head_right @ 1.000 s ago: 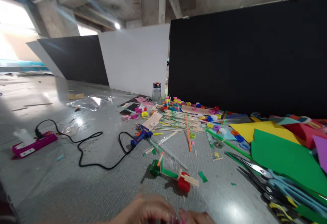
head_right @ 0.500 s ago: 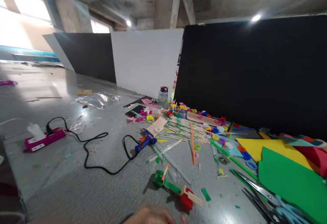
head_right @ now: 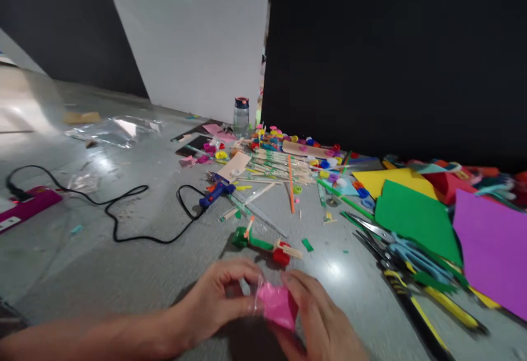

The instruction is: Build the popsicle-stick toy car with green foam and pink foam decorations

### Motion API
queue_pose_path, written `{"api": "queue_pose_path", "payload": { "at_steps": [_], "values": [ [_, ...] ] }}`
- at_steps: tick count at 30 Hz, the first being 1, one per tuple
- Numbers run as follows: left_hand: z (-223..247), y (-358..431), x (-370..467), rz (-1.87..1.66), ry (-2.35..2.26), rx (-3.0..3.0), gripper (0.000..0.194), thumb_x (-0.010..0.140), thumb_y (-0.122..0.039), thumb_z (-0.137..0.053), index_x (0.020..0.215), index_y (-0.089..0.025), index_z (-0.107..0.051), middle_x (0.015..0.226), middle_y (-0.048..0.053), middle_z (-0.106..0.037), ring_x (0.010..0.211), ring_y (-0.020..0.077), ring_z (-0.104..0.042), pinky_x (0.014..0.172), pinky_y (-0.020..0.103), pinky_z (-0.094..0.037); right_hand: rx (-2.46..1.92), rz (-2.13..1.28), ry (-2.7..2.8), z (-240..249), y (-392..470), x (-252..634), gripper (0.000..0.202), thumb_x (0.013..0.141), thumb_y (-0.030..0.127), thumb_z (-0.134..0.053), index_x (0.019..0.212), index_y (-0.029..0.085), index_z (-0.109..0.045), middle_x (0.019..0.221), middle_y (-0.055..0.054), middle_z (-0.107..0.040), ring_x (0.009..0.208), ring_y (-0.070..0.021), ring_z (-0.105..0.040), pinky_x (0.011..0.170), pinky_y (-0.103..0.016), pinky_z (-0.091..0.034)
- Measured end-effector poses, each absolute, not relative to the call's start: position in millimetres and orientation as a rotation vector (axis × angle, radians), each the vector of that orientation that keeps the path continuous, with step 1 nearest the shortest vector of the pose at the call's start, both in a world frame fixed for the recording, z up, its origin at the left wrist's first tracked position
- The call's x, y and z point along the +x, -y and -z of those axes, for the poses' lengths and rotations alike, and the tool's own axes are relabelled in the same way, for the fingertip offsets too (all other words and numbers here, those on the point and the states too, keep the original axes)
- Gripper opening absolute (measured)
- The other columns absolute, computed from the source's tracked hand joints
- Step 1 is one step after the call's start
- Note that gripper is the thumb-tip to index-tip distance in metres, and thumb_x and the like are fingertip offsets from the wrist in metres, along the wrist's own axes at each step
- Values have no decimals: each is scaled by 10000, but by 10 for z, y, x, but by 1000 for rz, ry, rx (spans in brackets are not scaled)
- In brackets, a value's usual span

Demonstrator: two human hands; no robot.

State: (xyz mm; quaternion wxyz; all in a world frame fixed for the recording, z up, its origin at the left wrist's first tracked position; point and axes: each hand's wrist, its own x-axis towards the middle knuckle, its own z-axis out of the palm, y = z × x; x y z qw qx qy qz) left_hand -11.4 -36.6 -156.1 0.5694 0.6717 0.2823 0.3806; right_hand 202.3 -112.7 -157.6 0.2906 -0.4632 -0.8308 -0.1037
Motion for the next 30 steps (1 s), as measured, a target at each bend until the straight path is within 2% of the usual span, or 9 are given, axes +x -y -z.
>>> {"api": "queue_pose_path", "payload": {
  "at_steps": [5, 12, 21, 30],
  "values": [
    [1489, 380, -85, -882, -604, 1572, 165, 763, -178, -813, 919, -149, -766, 960, 61, -736, 866, 134, -656, 668, 200, -499, -1257, 267, 2195, 1447, 1196, 2000, 257, 992, 154, -486, 1236, 82, -527, 1130, -186, -644, 1046, -251, -680, 816, -350, -644],
    [1515, 388, -95, -878, -570, 1534, 221, 751, -219, -841, 964, -202, -787, 1058, 67, -722, 951, 157, -664, 635, 188, -494, -1216, 357, 2224, 1396, 1208, 1925, 221, 1048, 171, -408, 1176, 74, -560, 1080, -175, -656, 1004, -236, -675, 793, -307, -642],
    [1511, 412, -65, -756, -603, 1422, 174, 742, -265, -833, 854, -169, -741, 949, 31, -644, 853, 129, -584, 605, 194, -400, -1211, 363, 2258, 1366, 1211, 1858, 216, 1071, 156, -381, 1133, 88, -576, 1047, -145, -673, 963, -219, -670, 784, -282, -618],
    [1456, 348, -82, -553, -600, 1501, 124, 765, -245, -747, 800, -149, -676, 892, 21, -609, 810, 132, -560, 649, 228, -401, -1232, 167, 2230, 1432, 1226, 1884, 181, 1069, 187, -378, 1084, 153, -555, 978, -109, -683, 848, -203, -697, 678, -285, -615]
  ]
}}
